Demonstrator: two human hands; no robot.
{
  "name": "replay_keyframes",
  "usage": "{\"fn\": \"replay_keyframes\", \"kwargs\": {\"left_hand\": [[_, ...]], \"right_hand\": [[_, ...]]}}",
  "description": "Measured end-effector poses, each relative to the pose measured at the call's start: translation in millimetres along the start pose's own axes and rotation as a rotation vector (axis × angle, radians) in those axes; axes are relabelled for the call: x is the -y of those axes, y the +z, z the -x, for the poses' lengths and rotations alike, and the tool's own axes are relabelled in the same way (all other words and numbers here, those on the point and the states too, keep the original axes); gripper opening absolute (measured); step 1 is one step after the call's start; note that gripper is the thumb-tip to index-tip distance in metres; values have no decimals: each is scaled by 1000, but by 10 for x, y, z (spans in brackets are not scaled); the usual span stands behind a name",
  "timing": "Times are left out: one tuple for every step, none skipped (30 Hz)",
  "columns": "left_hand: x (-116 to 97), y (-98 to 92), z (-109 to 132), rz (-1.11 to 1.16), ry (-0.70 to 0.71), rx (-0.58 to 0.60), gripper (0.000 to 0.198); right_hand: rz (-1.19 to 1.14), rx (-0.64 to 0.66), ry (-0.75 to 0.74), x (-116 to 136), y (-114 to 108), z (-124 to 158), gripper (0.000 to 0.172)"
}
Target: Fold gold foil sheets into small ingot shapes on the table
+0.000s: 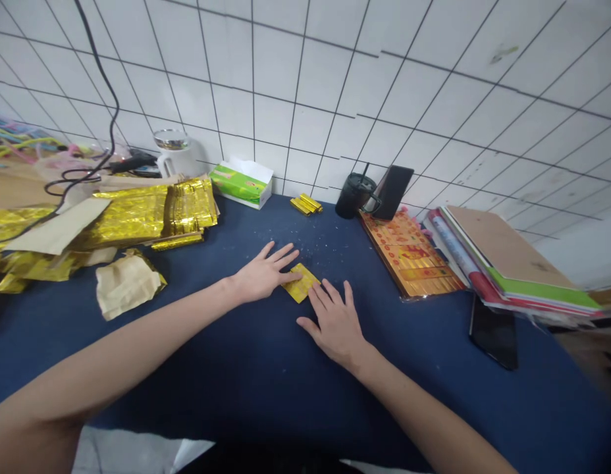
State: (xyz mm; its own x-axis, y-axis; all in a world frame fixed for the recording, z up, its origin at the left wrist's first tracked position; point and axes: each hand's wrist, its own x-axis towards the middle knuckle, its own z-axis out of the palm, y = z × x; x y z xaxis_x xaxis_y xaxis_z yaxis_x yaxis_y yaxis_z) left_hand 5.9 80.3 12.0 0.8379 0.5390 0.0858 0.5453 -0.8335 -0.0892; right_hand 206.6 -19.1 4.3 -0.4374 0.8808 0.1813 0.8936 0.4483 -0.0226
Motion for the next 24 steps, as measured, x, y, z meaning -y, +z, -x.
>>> {"fn": "replay_keyframes", "kwargs": {"left_hand": [[35, -11, -13, -14, 17, -3, 55], [57, -24, -27, -25, 36, -6, 53], [65, -38, -39, -36, 52, -11, 50], [57, -54, -51, -46, 68, -16, 47], [33, -72, -60, -52, 77, -21, 43], [-9, -91, -68, -54, 76, -22, 40], [-65, -109, -74, -51, 62, -21, 37], [-131, -125, -78, -43, 33, -15, 34], [-204, -138, -79, -30, -12, 1, 31], [-278, -147, -77, -17, -69, 13, 30], [-346, -152, -72, -2, -106, 24, 29], [-405, -152, -64, 15, -135, 32, 28], [-452, -148, -53, 29, -149, 36, 28], [-487, -141, -39, 41, -155, 34, 28], [-509, -132, -23, 50, -156, 26, 28], [-524, -122, -4, 54, -151, 17, 29], [-533, -111, 15, 57, -144, 7, 31], [-542, -101, 35, 57, -136, -2, 32], [-551, -90, 55, 57, -128, -9, 33], [-564, -79, 73, 57, -123, -16, 33], [-579, -68, 90, 60, -123, -26, 33], [-597, -55, 104, 66, -127, -38, 32], [-616, -42, 117, 72, -134, -52, 33], [-635, -27, 129, 79, -140, -66, 34]], "right_hand": [[-17, -18, -31, 21, -1, 14, 59], [-35, -37, -65, 39, 1, 26, 57], [-52, -55, -99, 53, 3, 34, 56], [-65, -72, -127, 62, 6, 38, 55], [-75, -86, -145, 67, 8, 38, 54], [-83, -97, -156, 69, 8, 34, 52], [-90, -102, -159, 67, 6, 29, 51], [-96, -101, -156, 64, 2, 22, 50], [-103, -96, -153, 60, -4, 16, 49], [-111, -91, -149, 55, -11, 10, 48], [-119, -87, -146, 50, -16, 7, 47], [-128, -87, -144, 44, -20, 5, 46], [-136, -89, -141, 38, -21, 5, 44], [-145, -94, -140, 32, -21, 5, 43], [-152, -96, -141, 25, -20, 6, 42], [-159, -98, -142, 17, -19, 6, 41], [-166, -95, -144, 10, -19, 5, 41], [-172, -90, -146, 2, -21, 2, 41], [-178, -86, -146, -7, -26, -3, 40], [-186, -85, -145, -15, -32, -9, 40], [-193, -87, -141, -25, -39, -16, 39], [-201, -92, -135, -35, -45, -22, 37], [-207, -98, -128, -46, -50, -28, 36], [-211, -103, -118, -57, -53, -33, 34]]}}
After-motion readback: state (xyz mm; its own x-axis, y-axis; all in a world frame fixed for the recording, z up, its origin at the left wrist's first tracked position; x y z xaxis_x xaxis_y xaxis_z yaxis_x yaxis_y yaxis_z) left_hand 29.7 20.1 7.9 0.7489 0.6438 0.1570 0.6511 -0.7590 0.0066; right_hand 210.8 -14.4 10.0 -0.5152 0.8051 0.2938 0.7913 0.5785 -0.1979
